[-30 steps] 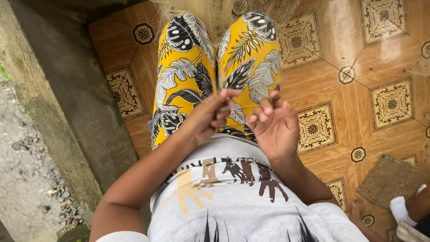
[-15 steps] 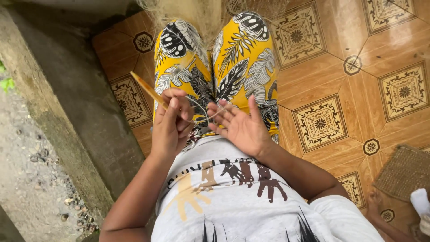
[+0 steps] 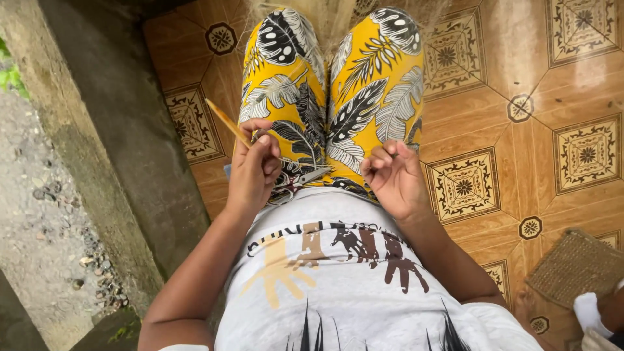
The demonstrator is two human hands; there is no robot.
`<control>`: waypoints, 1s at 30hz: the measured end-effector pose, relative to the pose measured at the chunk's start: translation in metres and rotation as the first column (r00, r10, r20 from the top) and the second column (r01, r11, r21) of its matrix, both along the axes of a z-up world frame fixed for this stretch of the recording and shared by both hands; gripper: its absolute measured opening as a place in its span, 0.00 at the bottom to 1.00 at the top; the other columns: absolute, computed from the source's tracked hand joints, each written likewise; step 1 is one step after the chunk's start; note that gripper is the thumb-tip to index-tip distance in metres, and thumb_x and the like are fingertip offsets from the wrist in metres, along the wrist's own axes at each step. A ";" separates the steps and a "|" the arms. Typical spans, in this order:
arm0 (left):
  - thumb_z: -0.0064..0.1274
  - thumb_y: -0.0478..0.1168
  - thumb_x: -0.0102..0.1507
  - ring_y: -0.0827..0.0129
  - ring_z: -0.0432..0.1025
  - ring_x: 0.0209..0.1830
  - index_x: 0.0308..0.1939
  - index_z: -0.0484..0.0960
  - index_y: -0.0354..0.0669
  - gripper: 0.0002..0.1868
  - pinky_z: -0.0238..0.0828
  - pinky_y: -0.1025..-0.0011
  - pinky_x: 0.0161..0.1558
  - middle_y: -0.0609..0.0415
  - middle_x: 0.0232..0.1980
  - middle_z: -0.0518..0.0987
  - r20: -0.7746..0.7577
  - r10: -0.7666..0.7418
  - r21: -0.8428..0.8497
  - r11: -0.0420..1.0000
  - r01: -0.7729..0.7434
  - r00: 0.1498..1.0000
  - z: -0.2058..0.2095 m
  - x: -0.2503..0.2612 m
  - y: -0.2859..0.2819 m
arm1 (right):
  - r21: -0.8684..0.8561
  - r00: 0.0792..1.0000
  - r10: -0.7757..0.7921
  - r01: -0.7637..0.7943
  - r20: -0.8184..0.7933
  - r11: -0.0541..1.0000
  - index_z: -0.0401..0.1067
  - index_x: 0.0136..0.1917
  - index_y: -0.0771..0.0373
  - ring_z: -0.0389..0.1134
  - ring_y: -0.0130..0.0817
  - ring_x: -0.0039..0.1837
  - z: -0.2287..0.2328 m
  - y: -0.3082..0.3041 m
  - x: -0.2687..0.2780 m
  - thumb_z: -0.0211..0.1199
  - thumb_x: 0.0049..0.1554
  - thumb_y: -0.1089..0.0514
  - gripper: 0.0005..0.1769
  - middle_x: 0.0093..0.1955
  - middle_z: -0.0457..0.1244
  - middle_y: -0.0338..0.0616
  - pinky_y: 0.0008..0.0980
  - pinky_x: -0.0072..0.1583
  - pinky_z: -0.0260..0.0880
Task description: Repairing a fine-mesh fishing net using a wooden shuttle
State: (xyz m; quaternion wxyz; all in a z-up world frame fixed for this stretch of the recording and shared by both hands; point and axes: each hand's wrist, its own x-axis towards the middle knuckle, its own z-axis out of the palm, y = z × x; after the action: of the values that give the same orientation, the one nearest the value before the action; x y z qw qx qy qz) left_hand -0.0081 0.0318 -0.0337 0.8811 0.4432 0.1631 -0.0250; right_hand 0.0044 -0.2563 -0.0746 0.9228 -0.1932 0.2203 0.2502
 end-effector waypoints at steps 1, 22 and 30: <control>0.43 0.40 0.72 0.82 0.51 0.20 0.59 0.65 0.48 0.12 0.51 0.90 0.16 0.55 0.31 0.66 0.000 0.003 0.000 1.000 -0.003 1.000 0.002 -0.001 -0.001 | 0.000 1.000 0.003 -0.003 0.000 1.000 0.61 0.46 0.53 0.65 0.26 0.48 -0.001 0.001 -0.001 0.57 0.65 0.48 0.10 0.38 0.52 0.30 0.41 0.67 0.70; 0.40 0.40 0.74 0.81 0.53 0.17 0.71 0.60 0.46 0.21 0.56 0.85 0.16 0.56 0.29 0.67 0.110 -0.190 0.043 0.982 0.186 0.976 0.029 0.008 -0.016 | -0.374 0.914 0.330 -0.228 0.234 0.899 0.69 0.57 0.65 0.52 0.13 0.30 -0.014 0.017 0.001 0.65 0.61 0.62 0.13 0.35 0.51 0.28 0.19 0.35 0.67; 0.39 0.38 0.74 0.81 0.54 0.16 0.76 0.58 0.46 0.25 0.55 0.86 0.14 0.57 0.27 0.67 0.159 -0.200 0.112 0.977 0.183 0.967 0.027 0.007 -0.012 | -0.163 0.953 0.146 -0.105 0.264 0.981 0.70 0.51 0.54 0.52 0.15 0.35 0.022 0.018 0.022 0.61 0.65 0.57 0.02 0.35 0.50 0.27 0.16 0.39 0.62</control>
State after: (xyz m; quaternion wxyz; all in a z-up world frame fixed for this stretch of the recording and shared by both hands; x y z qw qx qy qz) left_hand -0.0015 0.0202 -0.0063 0.8627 0.4995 0.0452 -0.0645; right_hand 0.0266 -0.2386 -0.0528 0.9099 -0.3070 0.0952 0.2622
